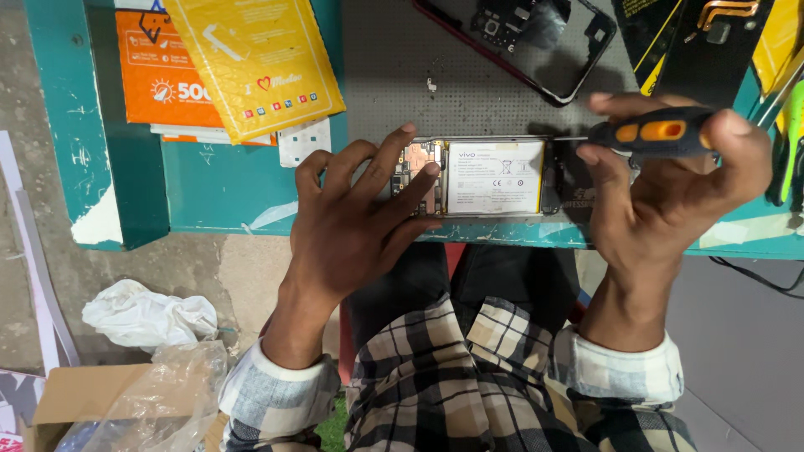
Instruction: The person disassembles a smartphone using a screwdriver and tweezers. They remove the back cover, unscrew internal components, and detach the motherboard from the battery and frame.
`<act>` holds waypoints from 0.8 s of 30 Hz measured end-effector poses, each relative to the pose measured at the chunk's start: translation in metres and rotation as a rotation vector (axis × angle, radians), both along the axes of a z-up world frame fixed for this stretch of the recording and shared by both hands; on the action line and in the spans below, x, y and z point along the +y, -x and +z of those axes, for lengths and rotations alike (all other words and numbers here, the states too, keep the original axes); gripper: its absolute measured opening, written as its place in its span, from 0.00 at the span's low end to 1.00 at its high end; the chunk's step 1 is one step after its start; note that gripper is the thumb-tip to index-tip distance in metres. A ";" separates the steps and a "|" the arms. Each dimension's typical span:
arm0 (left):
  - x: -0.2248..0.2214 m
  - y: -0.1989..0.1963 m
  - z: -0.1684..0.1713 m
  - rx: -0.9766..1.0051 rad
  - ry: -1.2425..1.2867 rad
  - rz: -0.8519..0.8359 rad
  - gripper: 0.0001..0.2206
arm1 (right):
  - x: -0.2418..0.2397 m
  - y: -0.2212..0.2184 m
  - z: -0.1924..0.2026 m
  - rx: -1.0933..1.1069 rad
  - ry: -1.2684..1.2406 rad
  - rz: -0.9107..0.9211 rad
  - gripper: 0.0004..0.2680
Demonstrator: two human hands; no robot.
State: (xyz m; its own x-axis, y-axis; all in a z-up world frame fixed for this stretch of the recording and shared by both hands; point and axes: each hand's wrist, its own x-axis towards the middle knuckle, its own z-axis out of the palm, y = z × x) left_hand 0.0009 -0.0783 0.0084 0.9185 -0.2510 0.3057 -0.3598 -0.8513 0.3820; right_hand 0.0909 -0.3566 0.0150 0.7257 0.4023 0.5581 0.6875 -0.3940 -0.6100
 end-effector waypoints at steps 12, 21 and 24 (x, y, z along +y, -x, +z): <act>0.000 0.000 0.000 -0.021 -0.001 0.000 0.22 | -0.008 0.004 -0.003 0.038 -0.054 -0.074 0.29; -0.002 0.002 0.000 -0.033 -0.020 0.000 0.22 | -0.008 -0.011 0.001 0.150 -0.167 0.206 0.21; -0.002 0.002 0.000 -0.045 -0.024 0.010 0.22 | -0.006 -0.017 0.004 0.197 -0.234 0.287 0.22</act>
State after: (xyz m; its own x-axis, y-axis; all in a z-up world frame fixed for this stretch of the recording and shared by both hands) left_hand -0.0008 -0.0807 0.0086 0.9065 -0.2496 0.3406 -0.3675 -0.8637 0.3450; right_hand 0.1082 -0.3621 0.0189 0.7046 0.4826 0.5202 0.6103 -0.0383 -0.7912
